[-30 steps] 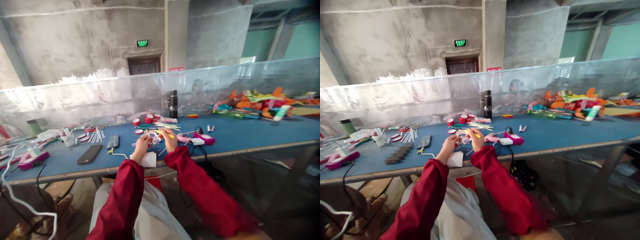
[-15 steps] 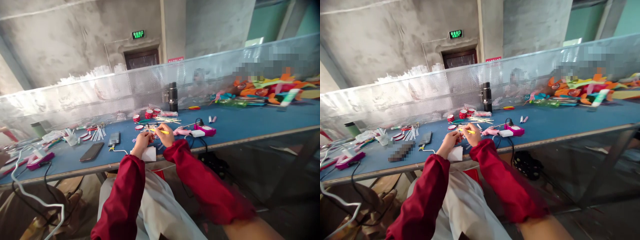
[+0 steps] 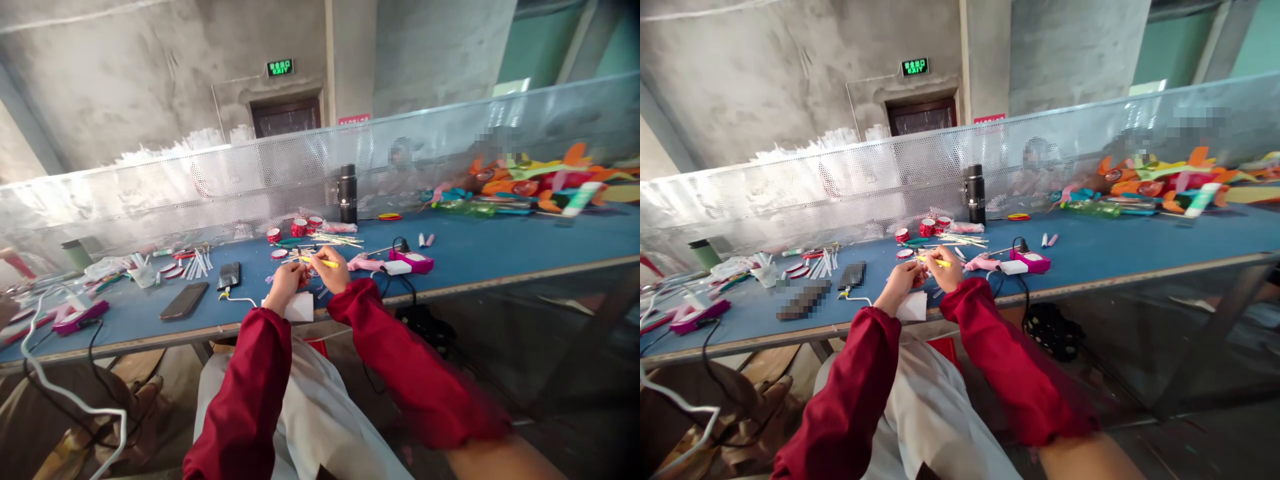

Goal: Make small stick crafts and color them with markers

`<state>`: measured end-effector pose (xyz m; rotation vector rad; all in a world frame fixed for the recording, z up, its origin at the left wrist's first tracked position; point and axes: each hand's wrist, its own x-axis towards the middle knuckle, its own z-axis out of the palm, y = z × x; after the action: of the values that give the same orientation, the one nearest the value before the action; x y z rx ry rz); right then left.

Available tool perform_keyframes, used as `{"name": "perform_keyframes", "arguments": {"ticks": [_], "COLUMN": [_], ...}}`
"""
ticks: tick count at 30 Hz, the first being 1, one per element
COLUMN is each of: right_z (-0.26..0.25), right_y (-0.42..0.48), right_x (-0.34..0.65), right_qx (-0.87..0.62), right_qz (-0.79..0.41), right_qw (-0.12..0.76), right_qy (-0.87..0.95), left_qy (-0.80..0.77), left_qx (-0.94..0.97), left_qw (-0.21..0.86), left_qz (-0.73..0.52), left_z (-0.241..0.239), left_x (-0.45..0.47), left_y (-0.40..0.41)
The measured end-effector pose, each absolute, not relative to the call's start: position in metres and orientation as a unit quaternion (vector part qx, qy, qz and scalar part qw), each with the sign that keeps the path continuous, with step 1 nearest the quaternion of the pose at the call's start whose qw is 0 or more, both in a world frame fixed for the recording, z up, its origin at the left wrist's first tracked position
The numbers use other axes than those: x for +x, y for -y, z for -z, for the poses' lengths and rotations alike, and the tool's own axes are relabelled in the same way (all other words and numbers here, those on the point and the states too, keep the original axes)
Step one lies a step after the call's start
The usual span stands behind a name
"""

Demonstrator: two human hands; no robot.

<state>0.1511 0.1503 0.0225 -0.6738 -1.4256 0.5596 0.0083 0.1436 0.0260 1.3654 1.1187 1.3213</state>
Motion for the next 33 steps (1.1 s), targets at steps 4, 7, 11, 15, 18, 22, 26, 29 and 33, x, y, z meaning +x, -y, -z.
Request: {"name": "perform_keyframes", "arguments": {"ticks": [4, 7, 11, 15, 18, 22, 26, 29, 33], "right_z": [-0.0227, -0.0223, -0.0212, -0.0220, -0.0236, -0.0245, -0.0241, -0.0238, -0.0223], "right_y": [-0.1505, -0.1513, -0.1526, -0.1509, -0.1496, -0.1501, -0.1489, -0.1475, -0.1492], "right_x": [0.1518, 0.1530, 0.1524, 0.1514, 0.1525, 0.1545, 0.1534, 0.1514, 0.1508], "right_qx": [-0.302, -0.306, -0.300, -0.293, -0.300, -0.322, -0.297, -0.281, -0.285], "right_qz": [-0.237, -0.227, -0.239, -0.248, -0.230, -0.197, -0.214, -0.227, -0.231], "right_qw": [0.679, 0.688, 0.683, 0.667, 0.666, 0.680, 0.680, 0.671, 0.664], "right_qy": [0.625, 0.618, 0.622, 0.638, 0.643, 0.629, 0.636, 0.647, 0.652], "left_qy": [-0.448, -0.443, -0.445, -0.444, -0.443, -0.453, -0.459, -0.448, -0.443], "left_qx": [0.541, 0.539, 0.541, 0.540, 0.535, 0.530, 0.529, 0.534, 0.534], "left_qw": [0.463, 0.466, 0.465, 0.468, 0.468, 0.466, 0.460, 0.460, 0.466], "left_qz": [-0.540, -0.544, -0.542, -0.540, -0.547, -0.545, -0.546, -0.551, -0.549], "left_z": [-0.0257, -0.0254, -0.0246, -0.0240, -0.0250, -0.0271, -0.0263, -0.0245, -0.0239], "left_x": [0.0078, 0.0072, 0.0070, 0.0079, 0.0083, 0.0077, 0.0079, 0.0086, 0.0086], "left_y": [-0.1442, -0.1447, -0.1458, -0.1463, -0.1451, -0.1431, -0.1437, -0.1450, -0.1463]}}
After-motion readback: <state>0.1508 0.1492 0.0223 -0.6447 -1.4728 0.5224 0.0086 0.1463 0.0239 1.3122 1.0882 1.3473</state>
